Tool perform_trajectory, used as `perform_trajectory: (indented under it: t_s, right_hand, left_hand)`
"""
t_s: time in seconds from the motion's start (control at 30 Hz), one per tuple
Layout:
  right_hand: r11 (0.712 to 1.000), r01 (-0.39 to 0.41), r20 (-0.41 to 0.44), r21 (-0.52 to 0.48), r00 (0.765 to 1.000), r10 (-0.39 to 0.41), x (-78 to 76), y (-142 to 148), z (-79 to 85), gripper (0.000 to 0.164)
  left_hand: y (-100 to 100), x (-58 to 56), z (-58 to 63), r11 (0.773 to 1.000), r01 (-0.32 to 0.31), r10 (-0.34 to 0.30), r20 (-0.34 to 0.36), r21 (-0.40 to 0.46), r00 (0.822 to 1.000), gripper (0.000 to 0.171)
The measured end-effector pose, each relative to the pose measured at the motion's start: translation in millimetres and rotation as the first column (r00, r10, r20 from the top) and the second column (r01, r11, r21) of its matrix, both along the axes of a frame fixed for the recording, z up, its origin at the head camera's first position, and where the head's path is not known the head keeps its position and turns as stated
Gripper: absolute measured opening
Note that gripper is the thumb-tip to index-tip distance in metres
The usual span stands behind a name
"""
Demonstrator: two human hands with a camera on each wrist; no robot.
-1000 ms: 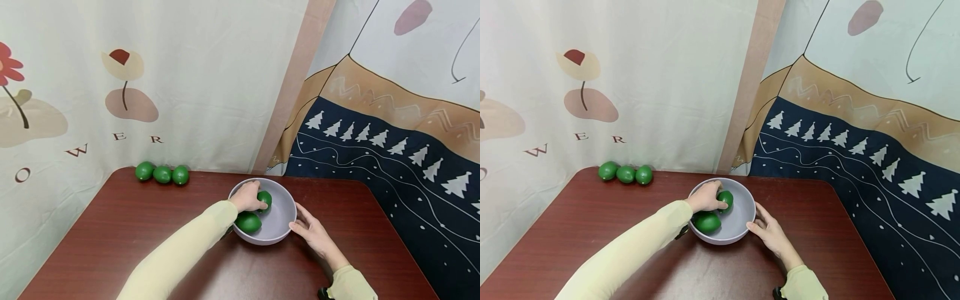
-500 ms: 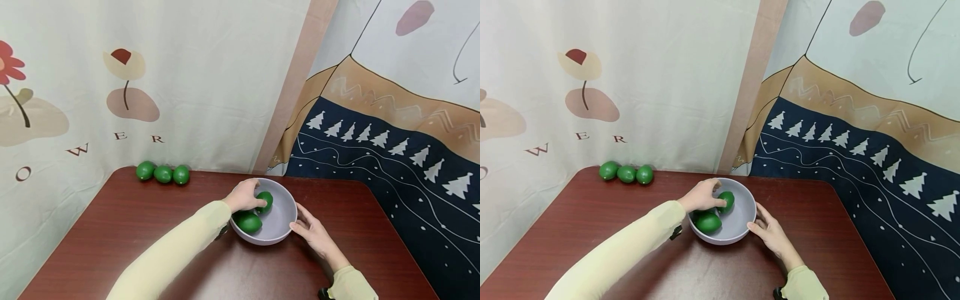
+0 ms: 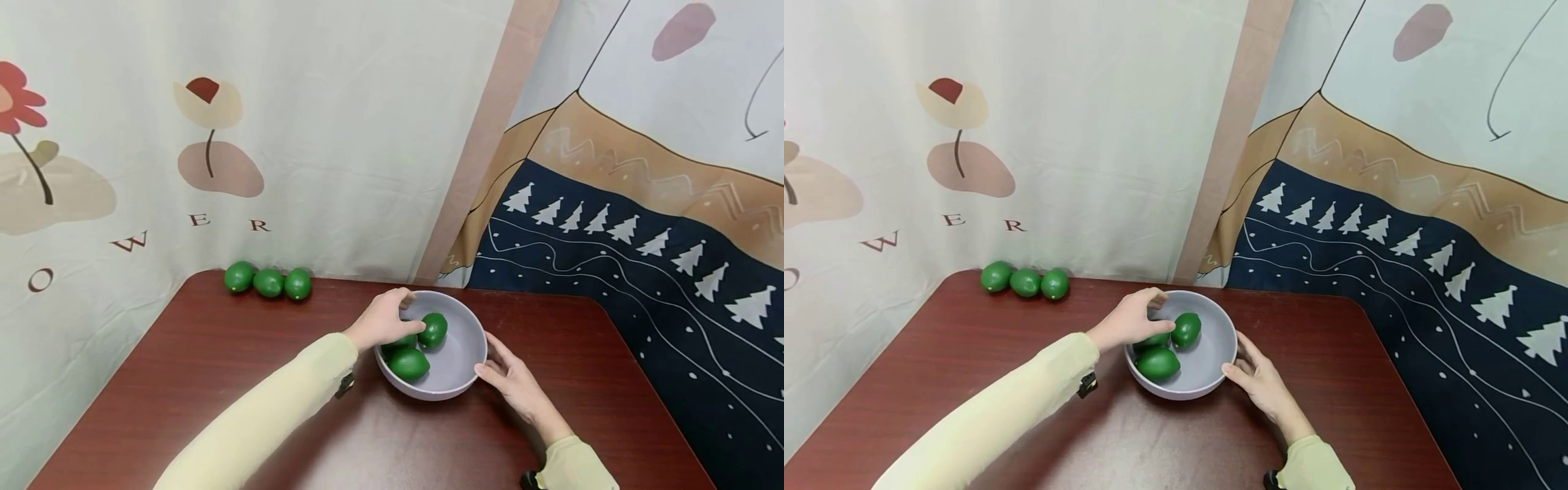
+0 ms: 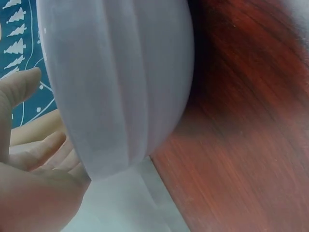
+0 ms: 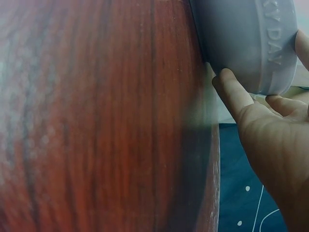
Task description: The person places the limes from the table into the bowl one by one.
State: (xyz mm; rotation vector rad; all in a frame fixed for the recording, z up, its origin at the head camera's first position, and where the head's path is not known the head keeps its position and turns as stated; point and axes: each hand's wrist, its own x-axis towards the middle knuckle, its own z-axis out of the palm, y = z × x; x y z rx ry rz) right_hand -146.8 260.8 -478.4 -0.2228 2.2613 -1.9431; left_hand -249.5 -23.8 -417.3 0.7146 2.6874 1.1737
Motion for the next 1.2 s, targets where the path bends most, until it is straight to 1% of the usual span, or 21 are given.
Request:
perform_trajectory:
  t_s: [0.2, 0.47, 0.63, 0.83, 1.07, 1.2]
  right_hand:
    - [1.0, 0.012, 0.01, 0.013, 1.0, -0.012, 0.5, -0.5, -0.1, 0.074]
    - [1.0, 0.017, 0.014, 0.018, 1.0, -0.018, 0.9, -0.4, -0.6, 0.074]
    - [1.0, 0.016, 0.016, 0.012, 1.0, -0.017, 0.9, -0.6, -0.4, 0.074]
    - [1.0, 0.005, 0.012, 0.004, 1.0, -0.005, 0.4, -0.3, -0.1, 0.073]
    - [1.0, 0.008, 0.017, 0.009, 1.0, -0.008, 0.1, -0.5, 0.2, 0.074]
    - [1.0, 0.012, 0.02, 0.007, 1.0, -0.012, 0.0, -0.5, 0.2, 0.074]
  left_hand:
    - [-10.4, 2.6, 1.0, 0.997, 0.003, -0.002, -0.024, 0.071, 1.0, 0.057]
    - [-22.7, 4.5, 4.5, 0.996, -0.005, 0.01, -0.052, 0.095, 0.999, 0.058]
    - [-32.5, 6.0, 7.0, 0.991, -0.018, 0.025, -0.052, 0.13, 0.998, 0.058]
    - [-45.9, 7.0, 6.1, 0.99, -0.052, 0.064, -0.089, 0.128, 0.994, 0.06]
    - [-63.1, 4.8, -3.0, 0.981, -0.105, 0.128, -0.136, 0.161, 0.982, 0.06]
    - [-72.7, 2.8, -5.6, 0.977, -0.134, 0.16, -0.155, 0.166, 0.975, 0.061]
